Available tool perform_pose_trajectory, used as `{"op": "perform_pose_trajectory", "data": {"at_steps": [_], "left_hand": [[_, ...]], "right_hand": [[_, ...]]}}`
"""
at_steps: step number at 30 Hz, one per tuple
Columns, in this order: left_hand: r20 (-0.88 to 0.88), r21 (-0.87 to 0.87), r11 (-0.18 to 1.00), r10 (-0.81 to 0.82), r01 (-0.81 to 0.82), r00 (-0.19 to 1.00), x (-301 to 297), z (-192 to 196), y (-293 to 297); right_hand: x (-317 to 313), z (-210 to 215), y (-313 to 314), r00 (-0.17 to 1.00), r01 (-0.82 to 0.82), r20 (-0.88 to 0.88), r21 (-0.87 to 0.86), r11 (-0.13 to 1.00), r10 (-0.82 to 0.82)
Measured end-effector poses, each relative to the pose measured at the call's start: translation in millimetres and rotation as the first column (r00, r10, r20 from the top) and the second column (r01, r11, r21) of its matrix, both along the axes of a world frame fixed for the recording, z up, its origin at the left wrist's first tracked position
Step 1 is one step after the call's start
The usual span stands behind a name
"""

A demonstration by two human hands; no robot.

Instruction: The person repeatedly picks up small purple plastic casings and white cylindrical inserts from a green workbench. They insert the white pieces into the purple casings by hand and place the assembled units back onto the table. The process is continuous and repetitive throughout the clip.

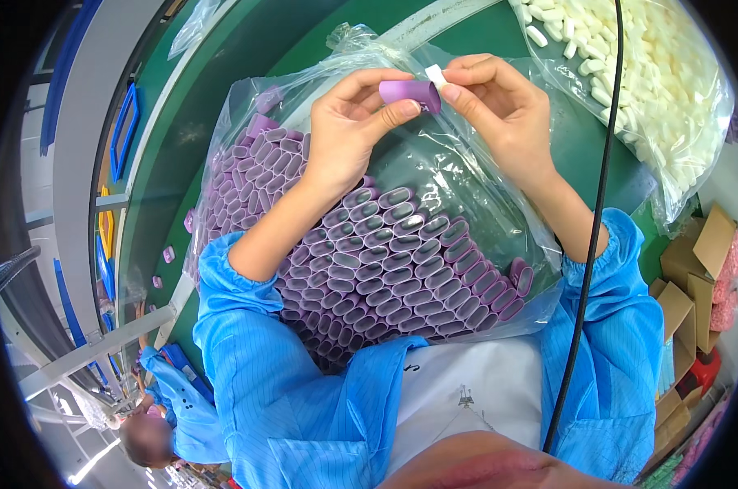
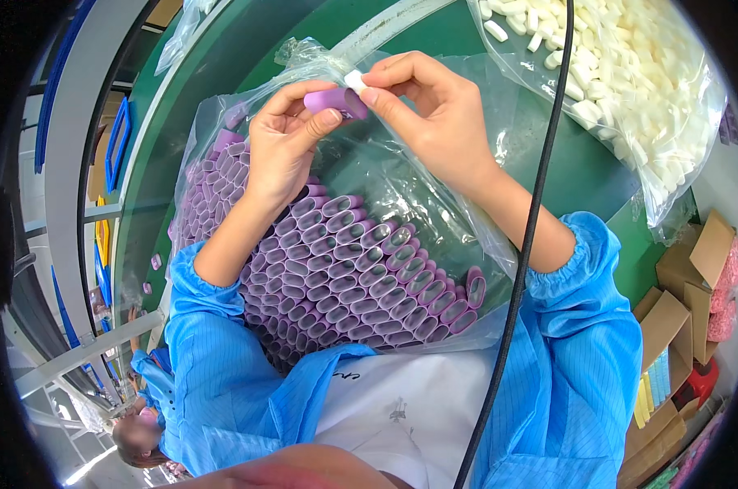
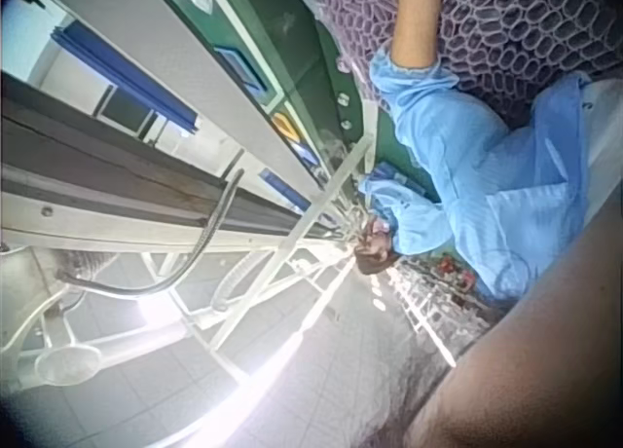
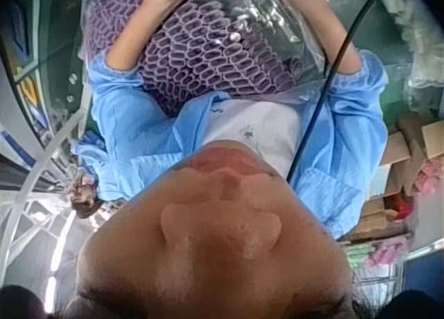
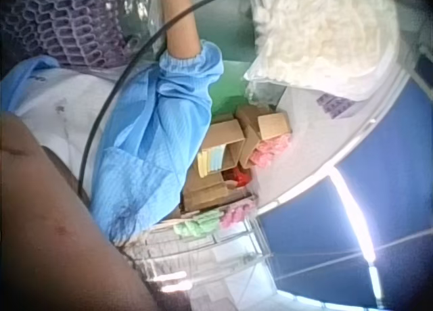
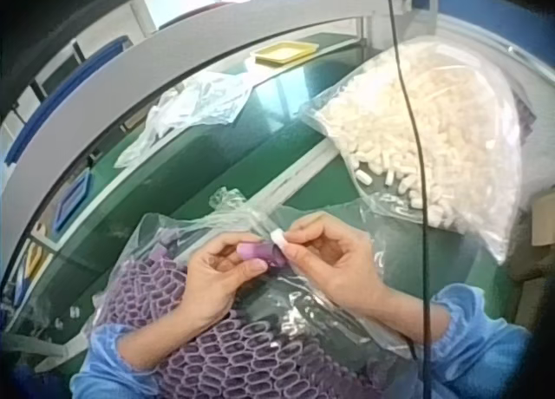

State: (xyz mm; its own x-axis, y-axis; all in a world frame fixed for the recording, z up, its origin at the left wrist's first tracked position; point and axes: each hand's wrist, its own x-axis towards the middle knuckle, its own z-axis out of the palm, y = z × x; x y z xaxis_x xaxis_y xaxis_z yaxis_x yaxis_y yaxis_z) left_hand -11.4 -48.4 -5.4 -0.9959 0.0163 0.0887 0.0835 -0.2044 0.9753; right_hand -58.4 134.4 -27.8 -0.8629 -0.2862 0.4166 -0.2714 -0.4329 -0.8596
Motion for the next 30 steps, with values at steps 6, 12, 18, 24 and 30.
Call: {"op": "perform_pose_trajectory", "data": {"at_steps": [6,12,18,24,30], "left_hand": [[0.002,0.066,0.998,0.014,-0.014,1.0,0.1,-0.1,0.4],[-0.066,-0.049,0.999,-0.013,0.01,0.998,-0.7,-4.6,-0.2],[0.032,0.176,0.982,-0.082,0.075,0.996,0.3,-3.7,-1.7],[0.055,0.259,0.963,-0.086,0.069,0.995,2.0,-1.9,-2.3],[0.081,0.268,0.963,-0.048,0.024,0.996,3.1,-3.6,2.6]], "right_hand": [[0.5,-1.8,-1.3,0.981,0.062,-0.188,0.04,0.997,-0.054],[4.2,-1.2,-2.1,0.981,0.099,-0.174,0.076,0.992,-0.085],[-0.1,-0.1,2.0,0.969,0.094,-0.241,0.124,0.988,-0.062],[2.4,-1.0,0.7,0.768,0.388,-0.605,0.176,0.905,-0.211],[2.8,-2.4,-4.5,0.64,0.482,-0.73,0.14,0.865,-0.238]]}}
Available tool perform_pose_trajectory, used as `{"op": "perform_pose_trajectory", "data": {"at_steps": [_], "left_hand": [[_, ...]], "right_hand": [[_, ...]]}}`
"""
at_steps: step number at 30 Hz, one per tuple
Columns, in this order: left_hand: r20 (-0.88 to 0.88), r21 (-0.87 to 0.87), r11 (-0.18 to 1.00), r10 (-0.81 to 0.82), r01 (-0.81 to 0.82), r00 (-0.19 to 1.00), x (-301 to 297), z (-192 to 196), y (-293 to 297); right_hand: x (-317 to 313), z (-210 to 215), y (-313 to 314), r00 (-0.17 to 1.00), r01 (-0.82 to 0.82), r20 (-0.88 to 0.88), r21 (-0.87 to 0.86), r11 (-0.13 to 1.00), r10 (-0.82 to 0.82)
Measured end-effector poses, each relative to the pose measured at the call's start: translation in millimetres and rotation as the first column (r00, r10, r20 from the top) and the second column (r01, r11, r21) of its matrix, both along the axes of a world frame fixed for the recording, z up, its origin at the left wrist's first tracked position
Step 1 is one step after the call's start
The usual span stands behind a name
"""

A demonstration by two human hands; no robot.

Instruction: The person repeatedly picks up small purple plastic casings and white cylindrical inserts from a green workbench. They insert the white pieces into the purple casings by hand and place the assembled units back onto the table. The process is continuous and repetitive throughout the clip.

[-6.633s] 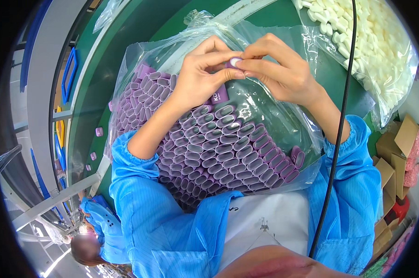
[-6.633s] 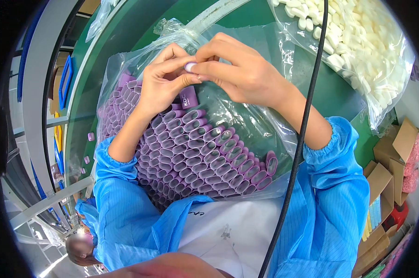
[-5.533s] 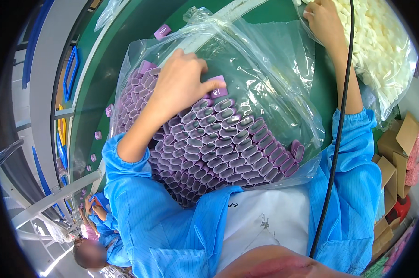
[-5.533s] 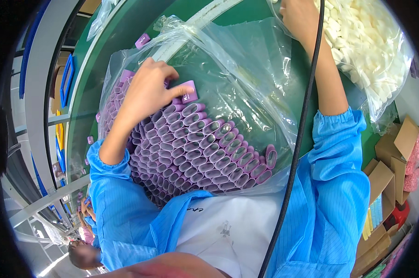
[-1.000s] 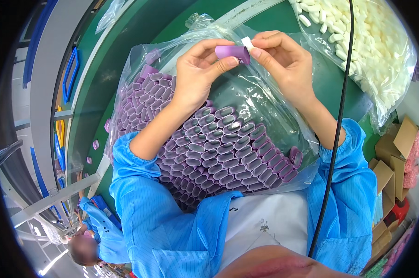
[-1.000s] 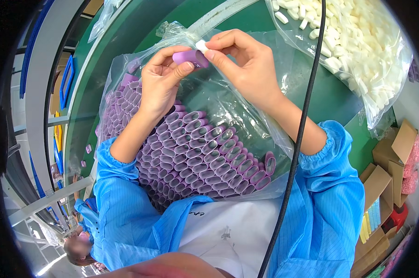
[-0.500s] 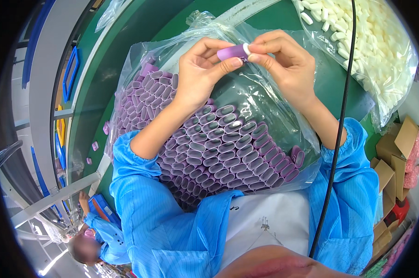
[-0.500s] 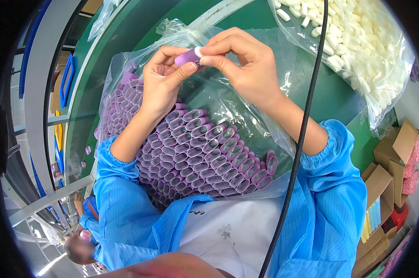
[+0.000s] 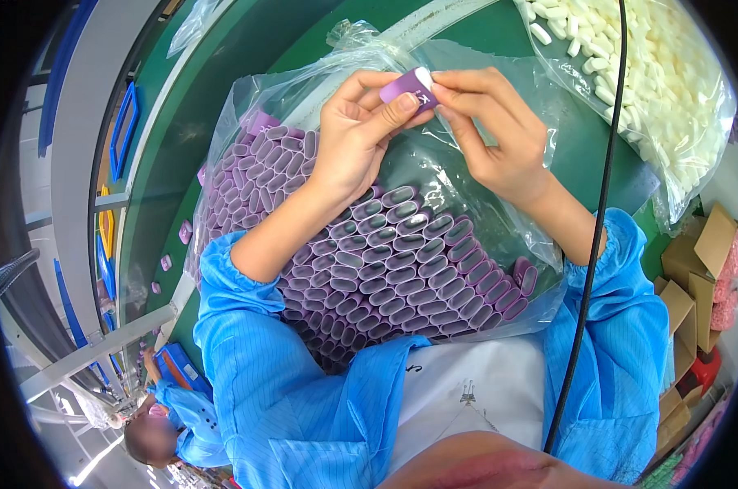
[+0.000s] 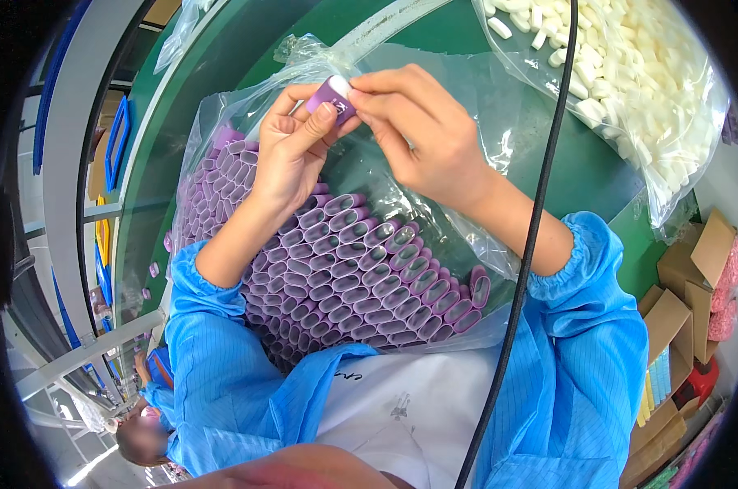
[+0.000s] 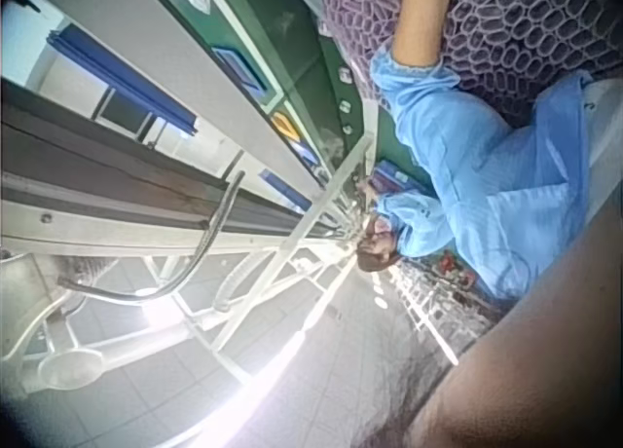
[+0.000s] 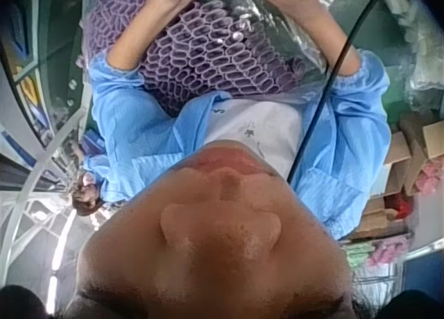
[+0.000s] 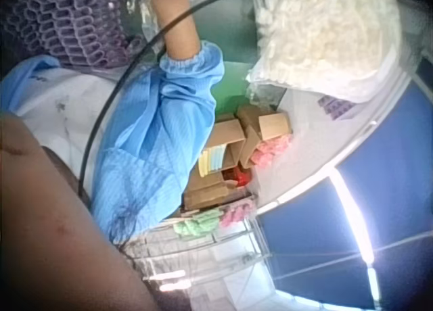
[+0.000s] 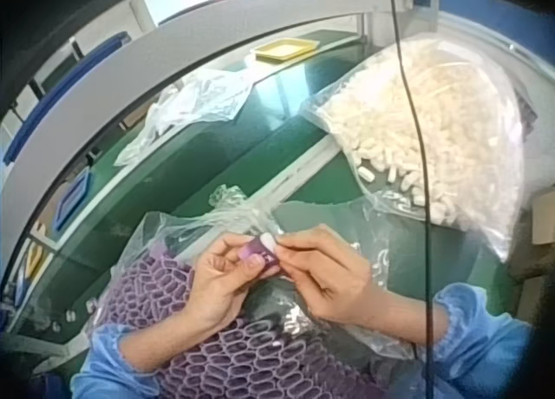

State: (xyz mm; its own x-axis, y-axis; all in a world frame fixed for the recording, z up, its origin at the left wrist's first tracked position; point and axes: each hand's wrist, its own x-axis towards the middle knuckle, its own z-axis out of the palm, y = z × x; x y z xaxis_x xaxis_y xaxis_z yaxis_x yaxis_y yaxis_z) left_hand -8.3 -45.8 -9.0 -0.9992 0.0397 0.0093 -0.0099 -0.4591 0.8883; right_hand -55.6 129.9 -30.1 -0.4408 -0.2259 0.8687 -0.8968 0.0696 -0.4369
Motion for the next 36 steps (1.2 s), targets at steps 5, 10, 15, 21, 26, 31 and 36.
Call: {"op": "perform_pose_trajectory", "data": {"at_steps": [5,10,15,21,26,31,36], "left_hand": [[-0.102,-0.109,0.994,0.003,-0.015,0.995,1.9,1.8,2.5],[-0.097,-0.165,0.986,-0.002,-0.014,0.995,0.9,1.8,0.5],[-0.14,-0.332,0.925,0.148,-0.187,0.979,-28.0,14.7,-34.8],[-0.023,-0.929,0.354,0.228,-0.105,0.973,-112.2,4.9,-157.5],[-0.431,-0.817,-0.49,0.168,-0.304,0.887,-114.0,-38.4,-161.6],[-0.467,-0.845,-0.141,-0.278,-0.516,0.84,-44.6,33.0,-70.5],[0.141,-0.99,-0.093,-0.561,0.107,0.816,25.9,50.0,-17.0]], "right_hand": [[3.4,9.8,1.6,0.999,-0.025,0.044,-0.019,1.0,0.026],[4.1,7.8,1.3,0.998,-0.014,0.059,-0.028,1.0,0.015],[-41.6,8.3,31.9,0.982,0.172,0.078,-0.017,0.985,-0.17],[-140.4,-34.9,105.0,0.717,0.5,0.266,0.449,0.741,-0.645],[-126.4,-31.7,84.0,0.77,0.436,0.186,0.544,0.717,-0.61],[-120.1,-38.7,83.6,0.778,0.449,0.214,0.468,0.761,-0.59],[-123.9,-44.5,99.8,0.678,0.501,0.217,0.563,0.657,-0.702]]}}
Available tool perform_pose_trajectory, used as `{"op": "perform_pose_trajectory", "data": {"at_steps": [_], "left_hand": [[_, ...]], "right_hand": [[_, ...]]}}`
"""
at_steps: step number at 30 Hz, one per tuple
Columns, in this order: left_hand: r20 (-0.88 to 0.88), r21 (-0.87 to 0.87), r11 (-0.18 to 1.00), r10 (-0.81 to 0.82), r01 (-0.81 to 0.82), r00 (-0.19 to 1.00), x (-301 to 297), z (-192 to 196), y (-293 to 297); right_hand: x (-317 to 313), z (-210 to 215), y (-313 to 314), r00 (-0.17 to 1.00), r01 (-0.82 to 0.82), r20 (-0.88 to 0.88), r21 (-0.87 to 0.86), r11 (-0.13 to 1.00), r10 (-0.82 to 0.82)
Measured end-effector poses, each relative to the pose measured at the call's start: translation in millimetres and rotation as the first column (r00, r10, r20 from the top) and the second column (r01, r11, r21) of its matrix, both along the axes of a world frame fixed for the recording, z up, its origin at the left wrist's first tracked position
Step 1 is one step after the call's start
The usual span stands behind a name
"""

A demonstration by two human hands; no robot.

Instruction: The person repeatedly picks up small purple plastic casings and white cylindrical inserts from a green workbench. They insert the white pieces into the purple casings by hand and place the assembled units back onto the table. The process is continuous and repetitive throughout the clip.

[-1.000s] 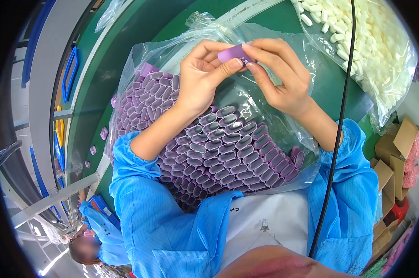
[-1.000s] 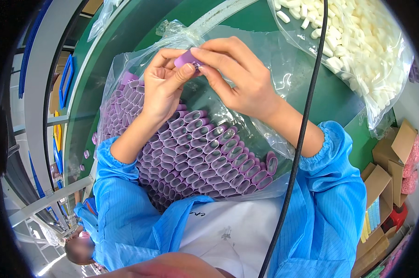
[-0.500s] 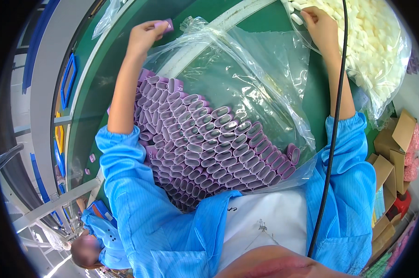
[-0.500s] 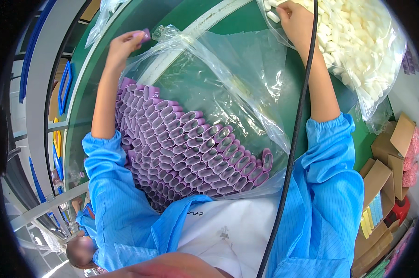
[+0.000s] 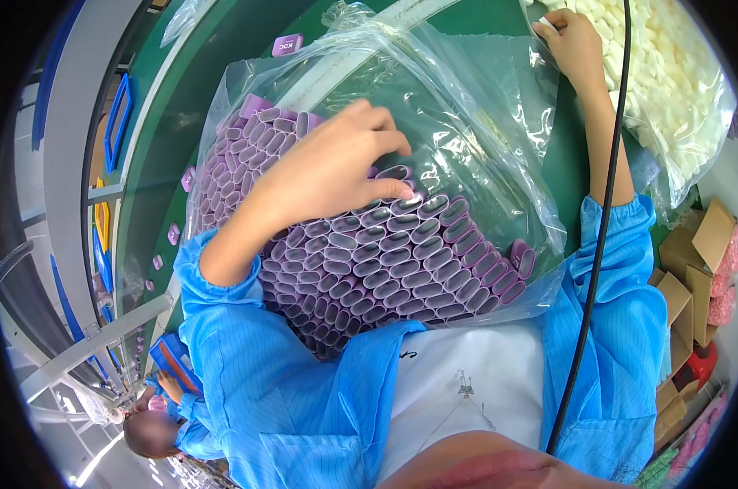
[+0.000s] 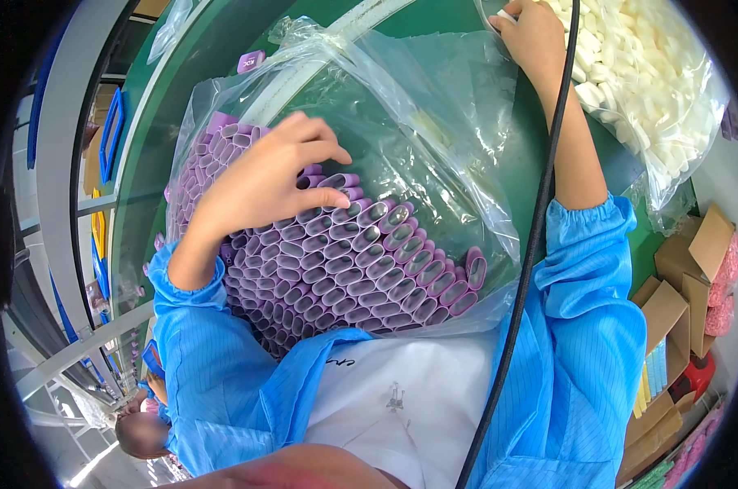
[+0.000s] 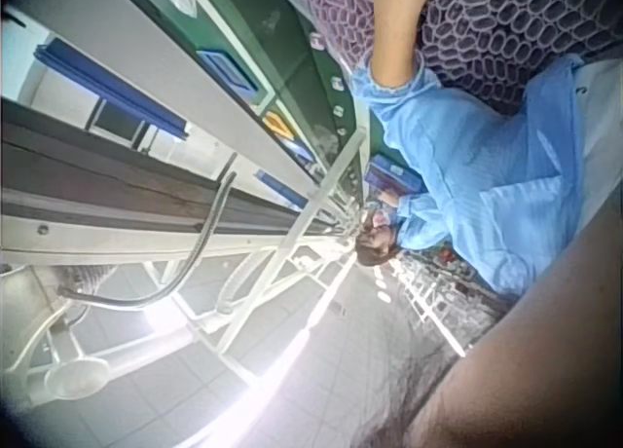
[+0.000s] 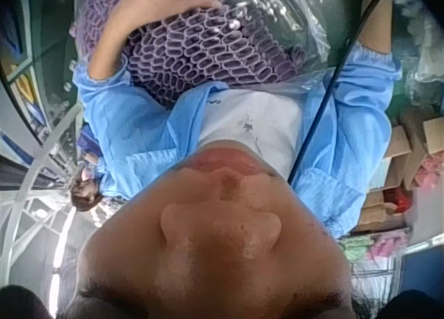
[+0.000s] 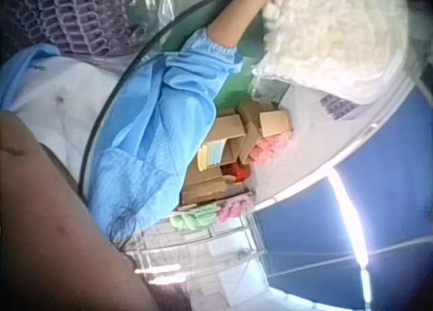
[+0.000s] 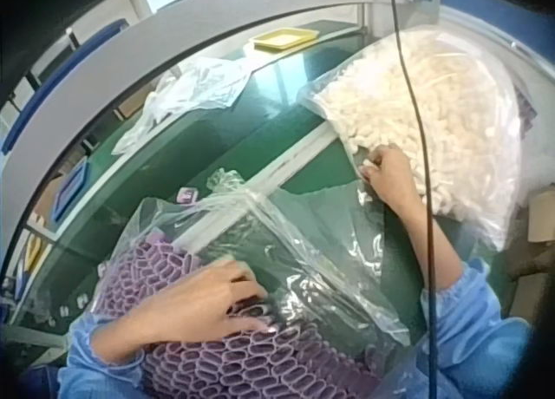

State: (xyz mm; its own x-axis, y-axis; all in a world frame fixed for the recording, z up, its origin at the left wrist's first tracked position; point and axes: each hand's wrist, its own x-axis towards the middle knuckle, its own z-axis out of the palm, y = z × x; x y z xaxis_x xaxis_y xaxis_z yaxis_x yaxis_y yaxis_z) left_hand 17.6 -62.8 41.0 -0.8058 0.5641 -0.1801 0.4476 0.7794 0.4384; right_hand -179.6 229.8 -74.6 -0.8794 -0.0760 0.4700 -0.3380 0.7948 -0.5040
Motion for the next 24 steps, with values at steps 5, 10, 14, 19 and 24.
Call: {"op": "perform_pose_trajectory", "data": {"at_steps": [5,10,14,19,24], "left_hand": [[0.282,0.155,0.987,-0.009,-0.036,0.959,-13.7,-10.8,-10.6],[0.376,0.378,0.812,0.304,-0.444,0.876,-27.1,-6.7,-17.9],[0.271,0.697,0.528,0.433,-0.486,0.86,-32.8,-22.6,-6.7],[0.182,0.829,0.436,0.384,-0.351,0.905,-32.5,-45.0,3.2],[0.097,0.724,0.585,0.438,-0.365,0.894,-28.2,-44.5,2.9]], "right_hand": [[18.0,15.3,-14.3,0.999,-0.009,0.052,-0.082,0.997,0.014],[36.4,37.6,-27.6,0.991,-0.101,0.032,-0.445,0.89,0.128],[74.6,58.7,-62.9,0.879,-0.328,0.021,-0.698,0.637,0.476],[97.9,49.9,-82.6,0.67,-0.51,-0.08,-0.772,0.379,0.738],[99.2,48.8,-84.2,0.648,-0.62,-0.169,-0.683,0.386,0.742]]}}
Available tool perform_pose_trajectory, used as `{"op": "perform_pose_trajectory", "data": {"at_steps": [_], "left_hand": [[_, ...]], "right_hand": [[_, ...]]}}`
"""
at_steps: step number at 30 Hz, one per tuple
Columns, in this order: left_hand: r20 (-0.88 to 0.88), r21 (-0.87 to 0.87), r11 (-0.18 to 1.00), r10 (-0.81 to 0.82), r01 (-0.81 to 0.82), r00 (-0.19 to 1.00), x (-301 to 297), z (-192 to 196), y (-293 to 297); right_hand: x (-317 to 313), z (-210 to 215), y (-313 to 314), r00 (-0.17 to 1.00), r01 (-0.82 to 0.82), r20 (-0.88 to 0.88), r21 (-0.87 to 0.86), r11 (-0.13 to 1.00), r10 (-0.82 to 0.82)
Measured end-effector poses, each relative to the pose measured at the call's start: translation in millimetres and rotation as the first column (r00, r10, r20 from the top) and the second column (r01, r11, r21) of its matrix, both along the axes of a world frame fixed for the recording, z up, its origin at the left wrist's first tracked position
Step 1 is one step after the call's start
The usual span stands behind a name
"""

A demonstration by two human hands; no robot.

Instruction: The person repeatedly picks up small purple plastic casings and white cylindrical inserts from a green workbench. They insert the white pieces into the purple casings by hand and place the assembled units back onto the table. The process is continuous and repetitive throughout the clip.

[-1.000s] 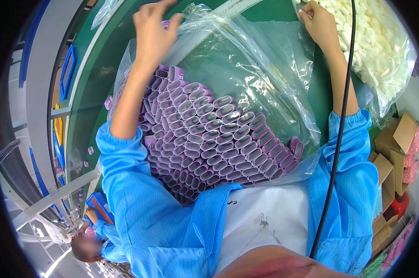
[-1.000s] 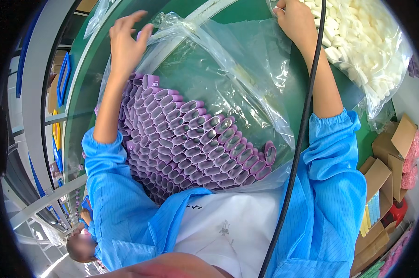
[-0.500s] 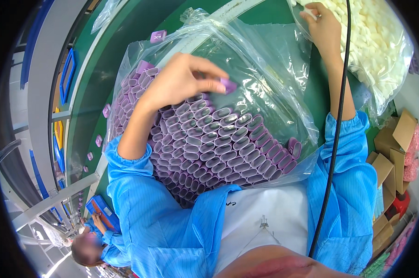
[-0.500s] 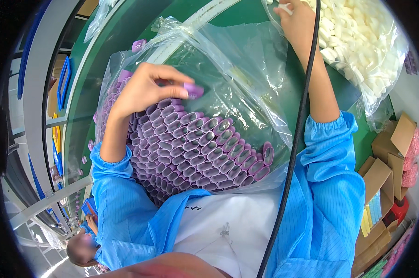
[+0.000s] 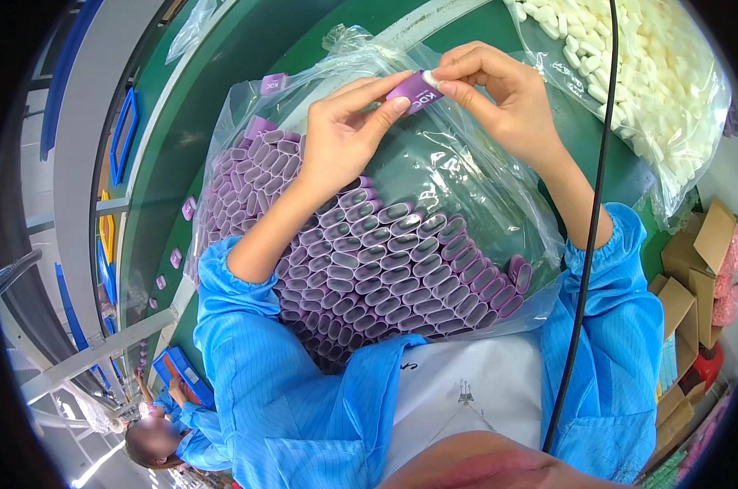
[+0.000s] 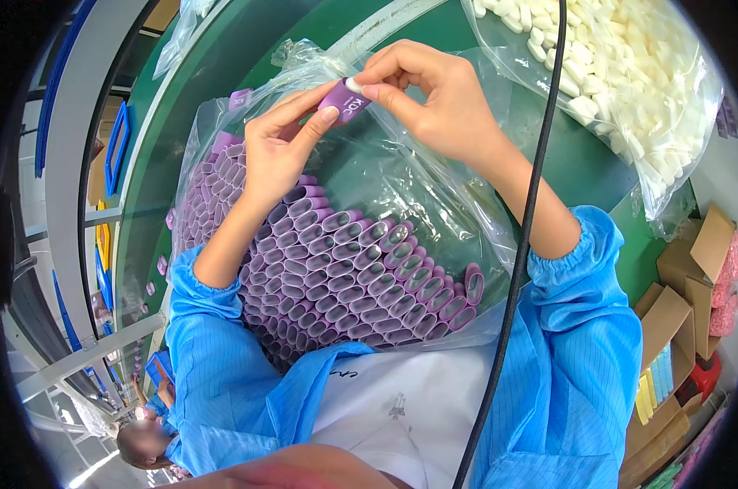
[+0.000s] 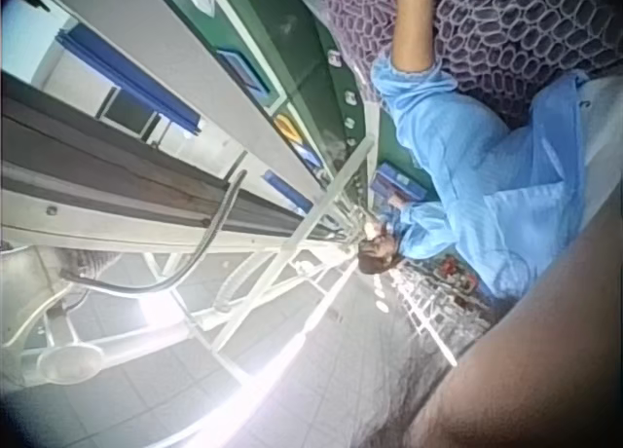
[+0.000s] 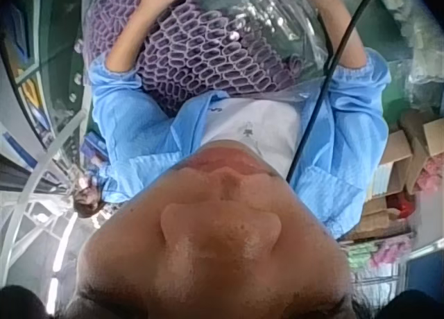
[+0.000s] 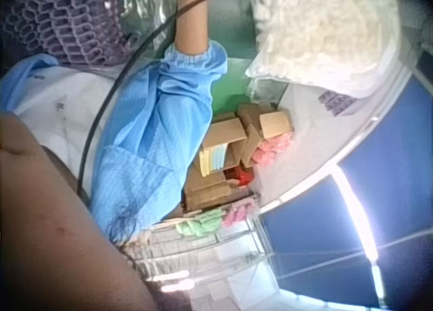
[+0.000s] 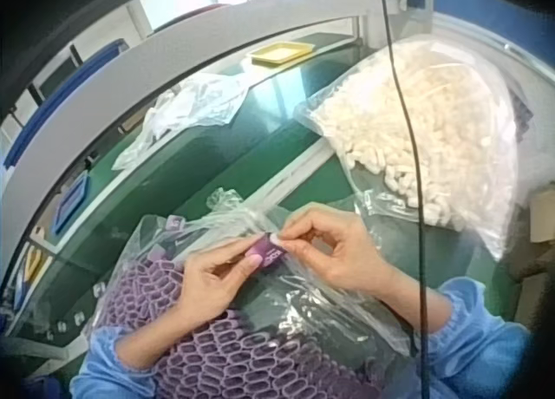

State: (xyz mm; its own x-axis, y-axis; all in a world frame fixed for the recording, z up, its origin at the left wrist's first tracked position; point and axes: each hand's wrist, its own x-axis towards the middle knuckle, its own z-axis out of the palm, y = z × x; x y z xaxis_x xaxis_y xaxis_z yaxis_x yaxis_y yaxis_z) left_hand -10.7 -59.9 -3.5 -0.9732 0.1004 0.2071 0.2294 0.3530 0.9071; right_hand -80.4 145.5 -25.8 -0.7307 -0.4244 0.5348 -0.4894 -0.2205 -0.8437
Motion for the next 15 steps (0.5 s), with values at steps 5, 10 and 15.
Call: {"op": "perform_pose_trajectory", "data": {"at_steps": [5,10,15], "left_hand": [[-0.091,-0.11,0.994,-0.021,0.011,0.996,0.3,3.0,1.3],[-0.161,-0.125,0.992,-0.038,0.018,0.986,1.3,3.0,2.4],[-0.096,0.154,0.988,-0.008,0.023,0.995,-0.3,-4.7,0.7]], "right_hand": [[1.8,-3.6,-4.0,0.997,0.073,-0.029,-0.017,0.997,-0.073],[1.0,-1.8,1.1,0.986,0.122,-0.118,0.043,0.992,-0.116],[0.7,4.7,1.0,0.939,0.138,-0.32,0.004,0.99,-0.13]]}}
